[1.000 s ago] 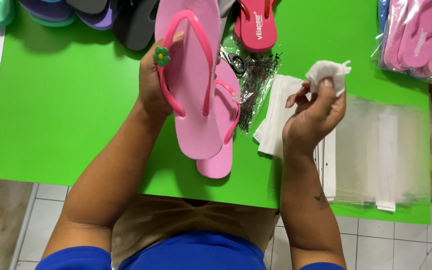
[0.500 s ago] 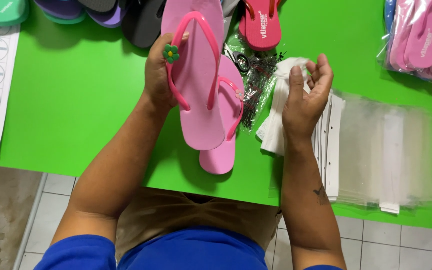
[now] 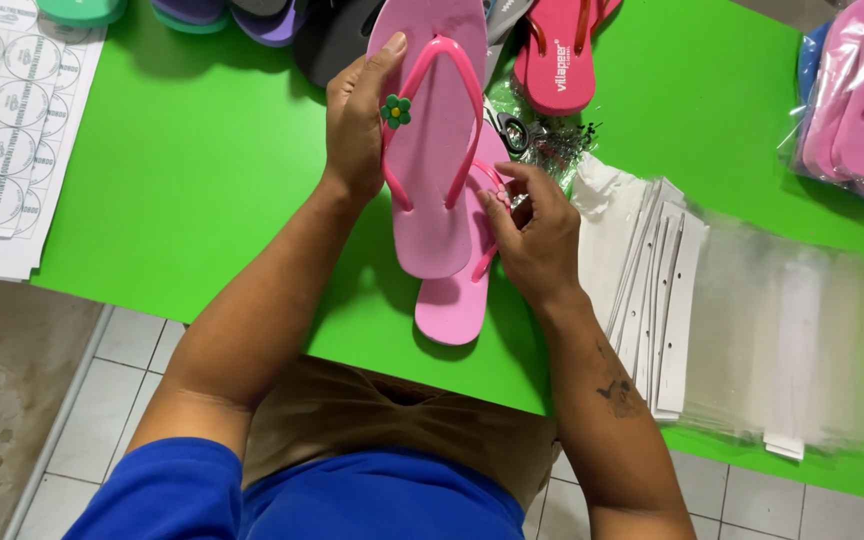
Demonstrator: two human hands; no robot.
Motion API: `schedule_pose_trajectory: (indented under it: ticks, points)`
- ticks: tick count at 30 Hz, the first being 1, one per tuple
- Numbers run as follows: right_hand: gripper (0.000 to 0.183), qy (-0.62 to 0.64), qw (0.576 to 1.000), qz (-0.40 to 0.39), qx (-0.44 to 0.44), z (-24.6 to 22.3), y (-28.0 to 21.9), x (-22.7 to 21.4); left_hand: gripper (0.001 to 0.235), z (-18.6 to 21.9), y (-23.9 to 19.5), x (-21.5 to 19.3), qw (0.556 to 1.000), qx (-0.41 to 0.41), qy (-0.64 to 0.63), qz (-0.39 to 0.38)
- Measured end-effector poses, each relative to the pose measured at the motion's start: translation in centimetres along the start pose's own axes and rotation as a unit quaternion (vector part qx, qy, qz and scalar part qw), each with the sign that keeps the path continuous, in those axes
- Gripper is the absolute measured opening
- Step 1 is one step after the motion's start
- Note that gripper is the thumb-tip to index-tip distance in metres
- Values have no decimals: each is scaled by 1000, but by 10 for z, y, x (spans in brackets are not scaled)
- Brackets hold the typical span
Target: Cleaning a decorated flip-flop with a cloth and then placing it into a plastic packaging sleeve.
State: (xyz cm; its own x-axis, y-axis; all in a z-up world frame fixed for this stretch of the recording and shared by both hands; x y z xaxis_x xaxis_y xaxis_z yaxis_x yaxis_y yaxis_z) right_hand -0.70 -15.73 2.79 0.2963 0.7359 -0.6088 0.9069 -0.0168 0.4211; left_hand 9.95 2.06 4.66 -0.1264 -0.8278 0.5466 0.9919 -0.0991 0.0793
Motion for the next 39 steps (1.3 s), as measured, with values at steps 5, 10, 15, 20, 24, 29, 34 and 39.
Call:
schedule_pose_trajectory:
  ticks: [5,10,15,20,24,29,34,39]
  points:
    - [15,12,1000,26,-9,-8,0,-14,42,-7,7,-19,997,25,71,25]
    - [12,23,995,93,23,-6,1,-40,31,-22,2,-46,989,-9,141,52]
    - [11,108,984,136,50,20,-2,-50,20,-55,-24,-71,948,-147,277,-50]
    - [10,107,989,91,52,9,-5,-33,8,-34,-43,-86,917,-125,371,-74]
    - [11,126,988,63,64,8,-4,-20,15,-16,-33,-106,835,-9,547,-56]
    - [11,145,986,44,67,12,-5,-9,25,-7,-34,-102,798,87,593,-63]
    - [9,94,993,26,71,1,-8,-2,49,5,-43,-82,768,104,630,-45]
    - [8,85,993,46,73,0,-7,-6,63,15,-59,-44,731,196,629,-179]
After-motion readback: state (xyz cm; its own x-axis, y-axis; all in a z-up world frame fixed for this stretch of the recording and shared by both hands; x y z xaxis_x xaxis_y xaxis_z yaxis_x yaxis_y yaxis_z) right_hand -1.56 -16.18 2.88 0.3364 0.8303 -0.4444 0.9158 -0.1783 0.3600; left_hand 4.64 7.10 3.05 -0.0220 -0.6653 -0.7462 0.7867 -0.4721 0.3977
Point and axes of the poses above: each hand's wrist, its own y-axis towards the middle knuckle, its own x-axis out of the palm, z = x × y, the point moved 8 cm from there along y, towards the middle knuckle, and after that the axes turned 5 degrees about y, right-handed, at the moved point
